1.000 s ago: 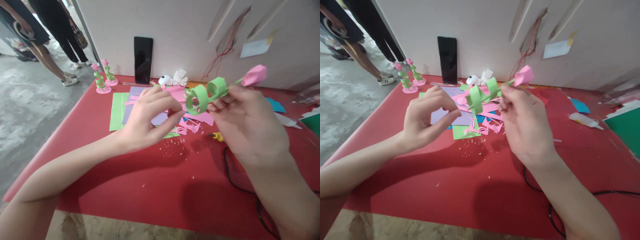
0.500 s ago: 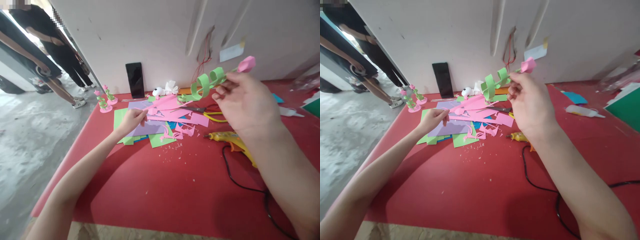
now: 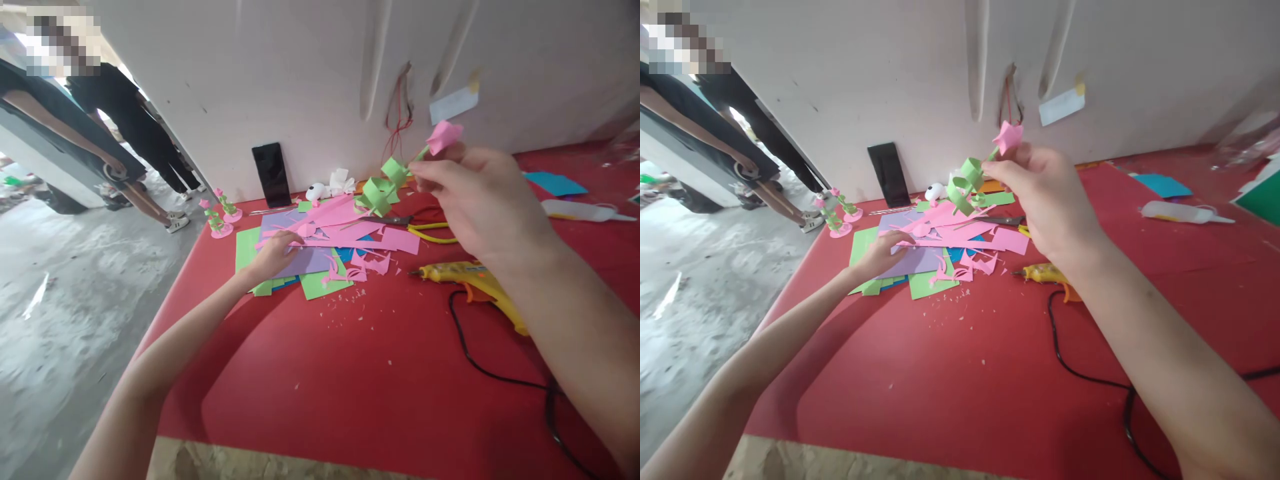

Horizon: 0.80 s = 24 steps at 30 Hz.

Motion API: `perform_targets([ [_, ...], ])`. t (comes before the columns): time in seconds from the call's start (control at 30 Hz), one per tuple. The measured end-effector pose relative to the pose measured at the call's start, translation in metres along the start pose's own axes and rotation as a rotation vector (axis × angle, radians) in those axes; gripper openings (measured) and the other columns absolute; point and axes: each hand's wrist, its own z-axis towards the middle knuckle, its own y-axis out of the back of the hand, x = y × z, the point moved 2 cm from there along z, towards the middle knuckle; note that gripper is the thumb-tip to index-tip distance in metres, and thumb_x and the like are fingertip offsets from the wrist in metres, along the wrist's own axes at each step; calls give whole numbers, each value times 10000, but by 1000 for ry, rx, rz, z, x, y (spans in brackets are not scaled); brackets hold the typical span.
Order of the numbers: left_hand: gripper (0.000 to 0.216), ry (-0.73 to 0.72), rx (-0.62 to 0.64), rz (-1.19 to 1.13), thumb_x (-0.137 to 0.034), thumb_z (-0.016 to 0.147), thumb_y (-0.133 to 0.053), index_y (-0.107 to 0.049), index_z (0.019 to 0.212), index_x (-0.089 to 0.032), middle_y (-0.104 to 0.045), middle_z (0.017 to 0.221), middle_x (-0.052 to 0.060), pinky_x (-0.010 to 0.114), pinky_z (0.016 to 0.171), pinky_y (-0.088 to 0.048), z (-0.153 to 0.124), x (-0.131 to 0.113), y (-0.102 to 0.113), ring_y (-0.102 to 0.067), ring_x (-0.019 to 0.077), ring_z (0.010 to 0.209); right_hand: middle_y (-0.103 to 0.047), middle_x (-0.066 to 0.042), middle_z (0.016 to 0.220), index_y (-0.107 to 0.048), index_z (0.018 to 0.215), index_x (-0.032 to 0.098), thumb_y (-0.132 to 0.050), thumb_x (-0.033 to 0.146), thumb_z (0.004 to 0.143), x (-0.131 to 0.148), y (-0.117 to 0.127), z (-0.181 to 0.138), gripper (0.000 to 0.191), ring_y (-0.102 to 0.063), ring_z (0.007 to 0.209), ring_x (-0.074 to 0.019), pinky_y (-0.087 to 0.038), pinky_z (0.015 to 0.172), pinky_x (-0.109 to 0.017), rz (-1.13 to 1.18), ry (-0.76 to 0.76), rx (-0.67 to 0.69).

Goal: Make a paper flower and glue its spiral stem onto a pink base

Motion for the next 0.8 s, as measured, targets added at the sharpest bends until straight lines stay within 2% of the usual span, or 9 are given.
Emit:
perform_targets([
  [0.1, 233, -49, 4, 45, -110, 814, -449, -643, 927, -176, -686, 1028, 76, 419, 966, -500, -19, 1, 4, -614, 210, 1055, -533, 13, 749, -574, 758, 112, -607, 220, 747, 0, 1, 0, 114, -482, 735, -41, -378, 765, -224, -219, -29, 24],
  [0.23, 227, -124, -12, 80, -133, 842, -436, -647, 909, -180, -694, 949, 90, 376, 846, -561, -62, -5, 9, -651, 195, 934, -570, -17, 898, -599, 819, 125, -589, 218, 763, -5, 2, 4, 108, -499, 782, -65, -368, 744, -233, -596, -75, 88],
  [0.33, 260, -154, -37, 102, -126, 858, -406, -650, 931, -181, -697, 959, 103, 364, 831, -571, -89, -10, 11, -662, 193, 929, -555, -15, 775, -574, 748, 127, -604, 209, 730, -17, 5, 8, 89, -471, 689, -79, -319, 645, -239, -764, -161, 214],
  [0.43, 263, -152, -53, 108, -123, 861, -402, -650, 923, -185, -702, 966, 105, 352, 819, -578, -98, -12, 12, -671, 189, 919, -502, 3, 677, -523, 703, 134, -607, 254, 721, -34, 7, 10, 148, -398, 599, -67, -259, 583, -230, -894, -254, 374],
  [0.6, 267, -138, -54, 87, -133, 871, -401, -656, 933, -176, -704, 953, 88, 296, 782, -576, -73, -13, 5, -671, 160, 894, -385, 27, 573, -419, 631, 134, -528, 285, 762, -62, -8, 0, 228, -292, 519, -41, -221, 539, -215, -945, -403, 682],
  [0.7, 272, -116, -54, 100, -130, 886, -390, -649, 952, -182, -696, 991, 73, 326, 875, -549, -38, -15, 2, -649, 158, 961, -347, 32, 539, -370, 618, 140, -481, 302, 775, -71, -23, -13, 251, -262, 476, -37, -199, 506, -217, -952, -476, 849],
  [0.8, 212, -83, -21, 149, -161, 896, -448, -652, 952, -179, -673, 1054, 74, 368, 976, -496, 7, -14, 1, -598, 176, 1072, -360, 27, 556, -347, 620, 140, -474, 312, 768, -69, -33, -25, 260, -266, 477, -37, -193, 499, -221, -963, -477, 947],
])
